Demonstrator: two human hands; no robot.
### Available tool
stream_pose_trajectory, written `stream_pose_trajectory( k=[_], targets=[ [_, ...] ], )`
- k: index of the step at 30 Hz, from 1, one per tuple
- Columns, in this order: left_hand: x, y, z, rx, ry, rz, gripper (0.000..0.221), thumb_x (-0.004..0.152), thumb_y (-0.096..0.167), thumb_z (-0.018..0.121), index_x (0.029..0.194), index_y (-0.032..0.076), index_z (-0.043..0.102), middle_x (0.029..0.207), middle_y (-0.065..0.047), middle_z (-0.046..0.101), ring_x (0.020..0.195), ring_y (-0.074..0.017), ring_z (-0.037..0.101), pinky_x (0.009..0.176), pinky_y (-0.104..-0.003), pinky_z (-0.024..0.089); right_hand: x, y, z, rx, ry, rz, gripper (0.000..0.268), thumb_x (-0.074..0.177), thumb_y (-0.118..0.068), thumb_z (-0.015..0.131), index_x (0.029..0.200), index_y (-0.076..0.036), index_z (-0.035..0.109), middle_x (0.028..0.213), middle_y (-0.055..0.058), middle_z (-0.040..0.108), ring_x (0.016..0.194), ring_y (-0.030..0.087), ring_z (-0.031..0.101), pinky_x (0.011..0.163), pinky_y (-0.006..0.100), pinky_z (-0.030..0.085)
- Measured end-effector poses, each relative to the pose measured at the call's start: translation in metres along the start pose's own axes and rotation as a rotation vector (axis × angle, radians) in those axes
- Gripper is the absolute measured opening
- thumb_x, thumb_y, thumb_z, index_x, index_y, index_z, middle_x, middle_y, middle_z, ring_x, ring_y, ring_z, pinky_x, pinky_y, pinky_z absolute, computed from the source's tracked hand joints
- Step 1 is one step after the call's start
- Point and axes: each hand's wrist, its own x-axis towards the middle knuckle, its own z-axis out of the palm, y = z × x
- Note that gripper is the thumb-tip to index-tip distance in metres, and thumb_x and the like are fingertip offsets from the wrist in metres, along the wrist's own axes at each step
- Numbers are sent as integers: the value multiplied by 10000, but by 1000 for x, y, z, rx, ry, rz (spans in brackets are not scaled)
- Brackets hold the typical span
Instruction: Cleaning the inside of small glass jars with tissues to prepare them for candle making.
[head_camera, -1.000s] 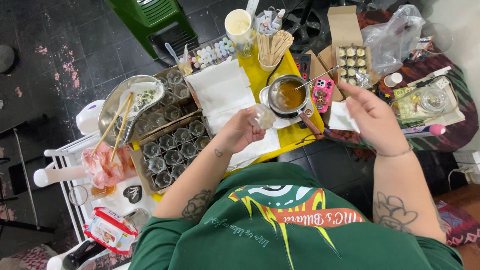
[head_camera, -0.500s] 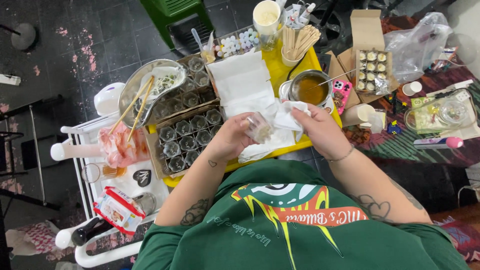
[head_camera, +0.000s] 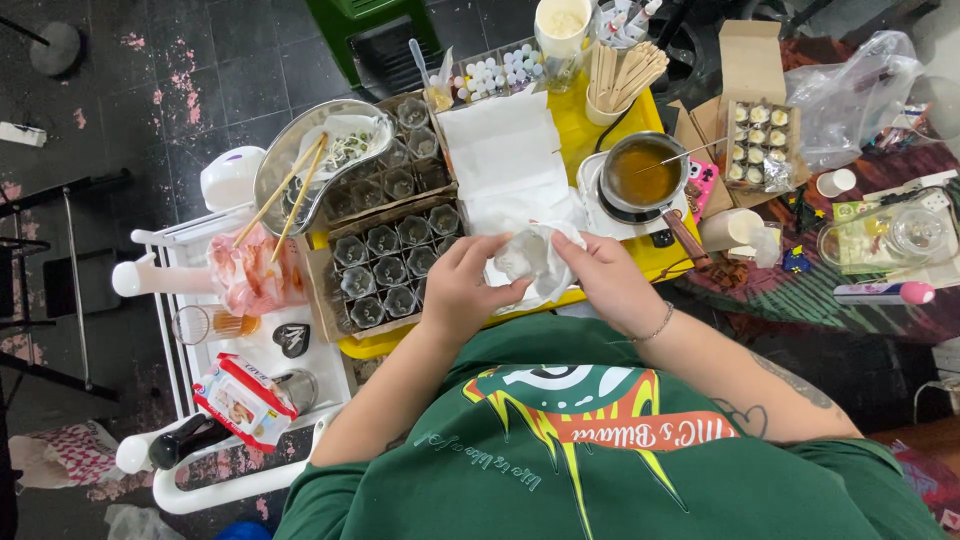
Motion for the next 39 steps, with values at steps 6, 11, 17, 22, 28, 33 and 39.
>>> stream_pose_trajectory(
  k=[6,11,17,22,28,33,39],
  targets=[
    [-1,3,-6,64,54,71,523,734,207,932,1164,39,687,1006,-104,707,876,-259,716,762,-333,596,-10,-12,17,-50,29,-98,307,1049,-198,582,1197,39,710,1052,16,733,904,41,639,794,225,523],
    [-2,4,-9,2,28,-5,525,719,182,920,1160,20,685,981,-101,708,861,-236,724,761,-321,606,-18,-7,15,-281,58,-220,256,1041,-173,622,1141,30,742,1001,9,732,880,27,608,770,210,505],
    [-5,-1,-10,-67,22,-36,533,720,145,914,1181,20,679,1025,-101,711,892,-204,723,812,-305,614,-14,-4,-3,-73,64,-224,208,1010,-98,645,1134,46,730,1054,60,754,919,99,671,818,254,534],
    [-12,-25,-7,-209,-10,-175,552,699,108,915,1194,19,687,1017,-78,704,879,-157,697,820,-291,600,-10,-28,3,340,142,-79,237,995,-78,625,1188,40,694,1145,112,748,1023,197,720,920,334,571],
    [-40,-79,23,-1271,-162,-572,544,848,41,802,1334,-16,565,1219,-77,667,1108,-170,658,1018,-333,546,-10,-37,21,311,147,-40,305,989,-43,600,1278,32,661,1231,108,710,1098,181,699,980,342,552],
    [-29,-71,19,-1604,-254,-806,498,920,179,751,1340,-19,572,1228,-127,685,1081,-233,691,941,-377,570,-8,-40,34,243,81,-209,380,1007,-8,596,1384,39,618,1251,123,708,1099,155,677,989,320,557],
    [-30,-76,29,-1414,-207,-783,366,966,119,707,1284,-6,576,1196,-89,672,1077,-197,675,933,-367,569,-20,-57,52,-18,-109,-248,429,1053,-88,512,1471,11,521,1332,109,697,1177,108,648,1032,285,532]
  ],
)
